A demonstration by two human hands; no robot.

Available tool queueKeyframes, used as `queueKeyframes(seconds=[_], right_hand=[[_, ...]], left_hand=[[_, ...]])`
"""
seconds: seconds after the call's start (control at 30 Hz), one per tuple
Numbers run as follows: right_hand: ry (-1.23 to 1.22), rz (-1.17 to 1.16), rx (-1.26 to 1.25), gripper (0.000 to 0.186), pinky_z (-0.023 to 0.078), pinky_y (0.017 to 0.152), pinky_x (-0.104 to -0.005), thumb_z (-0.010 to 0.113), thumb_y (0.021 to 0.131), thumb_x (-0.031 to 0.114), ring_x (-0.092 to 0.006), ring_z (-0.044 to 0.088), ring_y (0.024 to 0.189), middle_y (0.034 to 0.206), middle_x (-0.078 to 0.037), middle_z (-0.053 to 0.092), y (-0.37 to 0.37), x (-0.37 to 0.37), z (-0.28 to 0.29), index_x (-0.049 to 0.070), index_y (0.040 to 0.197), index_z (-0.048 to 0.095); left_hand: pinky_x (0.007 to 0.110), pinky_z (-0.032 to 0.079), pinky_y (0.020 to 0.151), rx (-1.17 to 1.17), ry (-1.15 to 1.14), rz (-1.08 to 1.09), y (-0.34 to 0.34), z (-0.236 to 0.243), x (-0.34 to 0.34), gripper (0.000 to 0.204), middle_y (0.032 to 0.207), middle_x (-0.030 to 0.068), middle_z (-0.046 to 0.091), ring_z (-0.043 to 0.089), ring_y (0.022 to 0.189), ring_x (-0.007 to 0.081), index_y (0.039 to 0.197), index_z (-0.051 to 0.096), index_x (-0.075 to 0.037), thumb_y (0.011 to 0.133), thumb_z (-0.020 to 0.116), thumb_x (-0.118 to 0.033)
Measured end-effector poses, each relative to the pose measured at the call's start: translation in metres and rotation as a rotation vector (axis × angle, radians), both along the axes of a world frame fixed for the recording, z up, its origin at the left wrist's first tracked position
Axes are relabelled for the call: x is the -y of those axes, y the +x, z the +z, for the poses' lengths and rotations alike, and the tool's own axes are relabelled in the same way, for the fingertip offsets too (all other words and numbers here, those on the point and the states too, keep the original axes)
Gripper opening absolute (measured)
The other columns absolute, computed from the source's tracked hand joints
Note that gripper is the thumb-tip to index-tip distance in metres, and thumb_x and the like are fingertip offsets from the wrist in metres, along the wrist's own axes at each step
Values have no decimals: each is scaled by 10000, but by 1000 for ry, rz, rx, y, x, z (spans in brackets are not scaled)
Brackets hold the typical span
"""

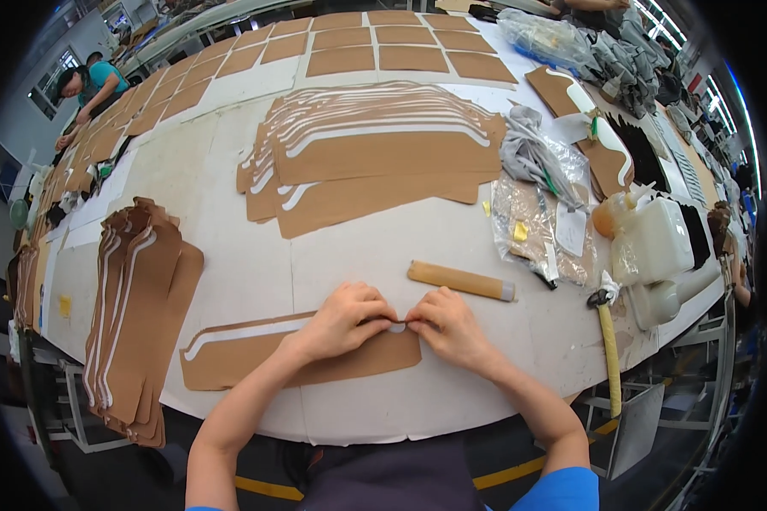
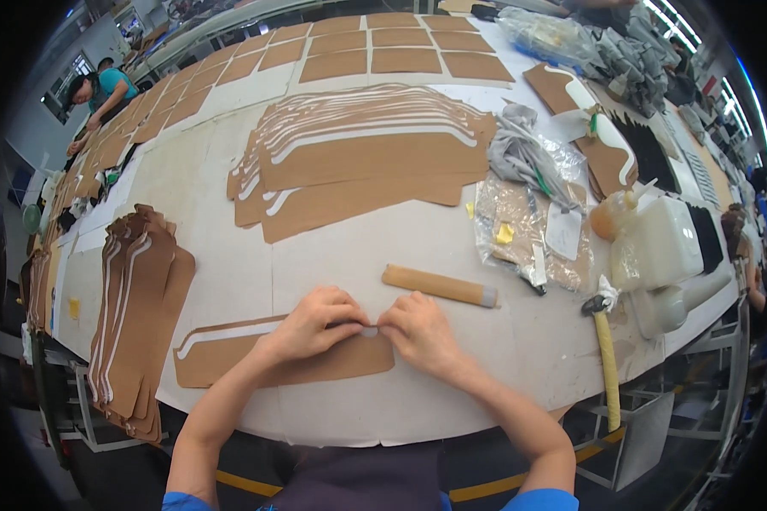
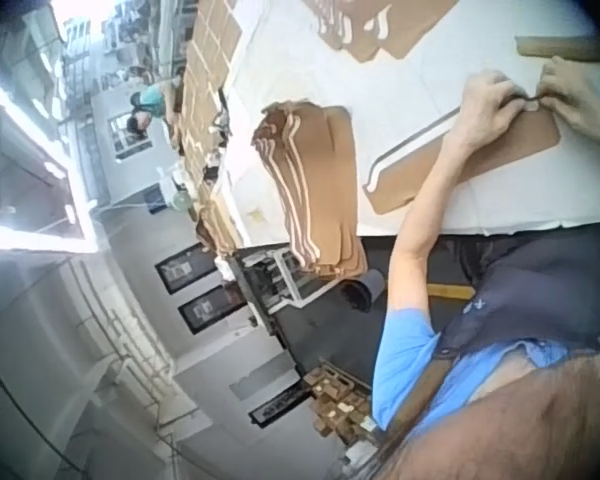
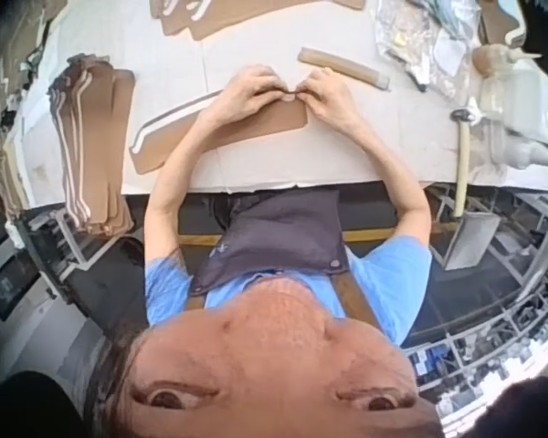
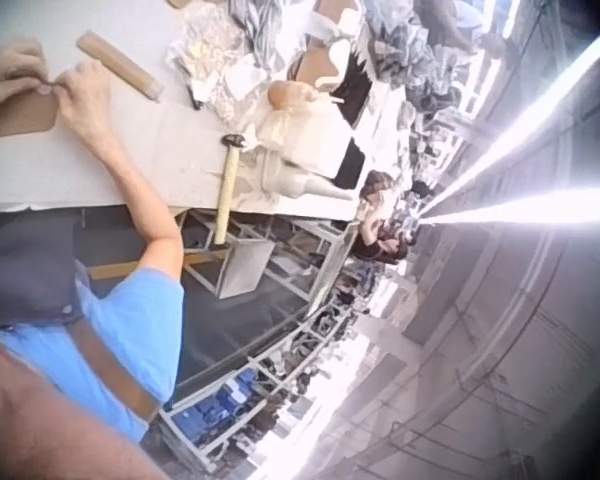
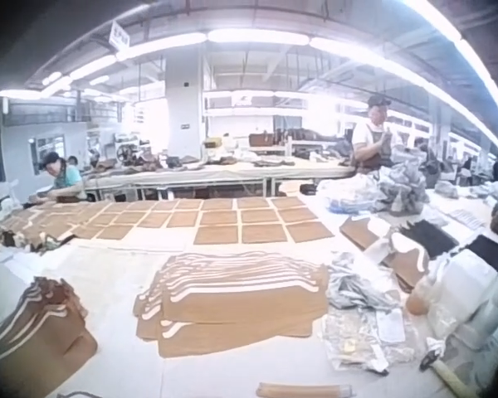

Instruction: Applying adhesive strips to leather pieces and folding the edges over and pressing them down.

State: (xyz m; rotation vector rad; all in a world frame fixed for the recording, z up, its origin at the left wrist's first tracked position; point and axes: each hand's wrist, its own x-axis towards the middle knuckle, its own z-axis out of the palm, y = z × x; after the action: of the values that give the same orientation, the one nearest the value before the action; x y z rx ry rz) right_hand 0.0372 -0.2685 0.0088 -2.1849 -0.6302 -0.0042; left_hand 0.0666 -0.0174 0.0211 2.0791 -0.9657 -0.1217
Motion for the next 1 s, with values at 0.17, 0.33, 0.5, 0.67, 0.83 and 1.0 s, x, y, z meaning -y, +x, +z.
queueKeyframes(seconds=[0.17, 0.33, 0.5, 0.67, 0.83, 1.0], right_hand=[[-49, 44, 77, 92, 425, 873, -386, 787, 875, 97, -248, 566, 954, 947, -29, 654, 3, -2, 0, 101, 954, 741], [-12, 68, 150, 89, 410, 871, -389, 790, 866, 90, -245, 566, 958, 953, -16, 655, 2, 0, -6, 102, 926, 725], [-61, 68, 103, 102, 413, 879, -389, 783, 848, 72, -251, 569, 966, 973, -26, 651, 6, 2, -1, 98, 929, 725], [-110, 82, 93, 95, 418, 874, -396, 779, 858, 83, -252, 578, 979, 970, -33, 645, 5, 3, 1, 100, 931, 720], [-98, 97, 133, 67, 420, 845, -419, 759, 888, 103, -265, 568, 971, 967, -46, 619, 2, 1, -6, 104, 927, 705], [-37, 92, 106, 94, 421, 855, -421, 779, 877, 124, -265, 567, 970, 964, -44, 618, 1, 1, 0, 102, 928, 702]], left_hand=[[385, 437, 946, 32, 37, -13, 4, -5, 6, 110, 1017, 35, 687, 617, 999, 227, 1014, 784, -114, 910, 795, -148], [387, 437, 928, 134, -1, -17, 3, -12, 5, 131, 1005, 27, 674, 610, 981, 237, 1000, 771, -124, 883, 822, -152], [379, 428, 924, 178, 0, -38, 8, -12, 9, 111, 988, 7, 665, 606, 998, 218, 997, 743, -130, 899, 792, -149], [389, 427, 953, 385, 3, -34, 7, -17, 10, 124, 995, 2, 665, 610, 1003, 205, 980, 729, -136, 886, 804, -168], [390, 423, 954, 362, 12, -33, 5, -16, 7, 122, 999, -5, 668, 610, 1006, 202, 985, 734, -137, 890, 803, -171], [385, 419, 954, 239, -9, -37, 2, -16, 4, 115, 999, -7, 668, 610, 1011, 208, 987, 741, -134, 897, 802, -171]])
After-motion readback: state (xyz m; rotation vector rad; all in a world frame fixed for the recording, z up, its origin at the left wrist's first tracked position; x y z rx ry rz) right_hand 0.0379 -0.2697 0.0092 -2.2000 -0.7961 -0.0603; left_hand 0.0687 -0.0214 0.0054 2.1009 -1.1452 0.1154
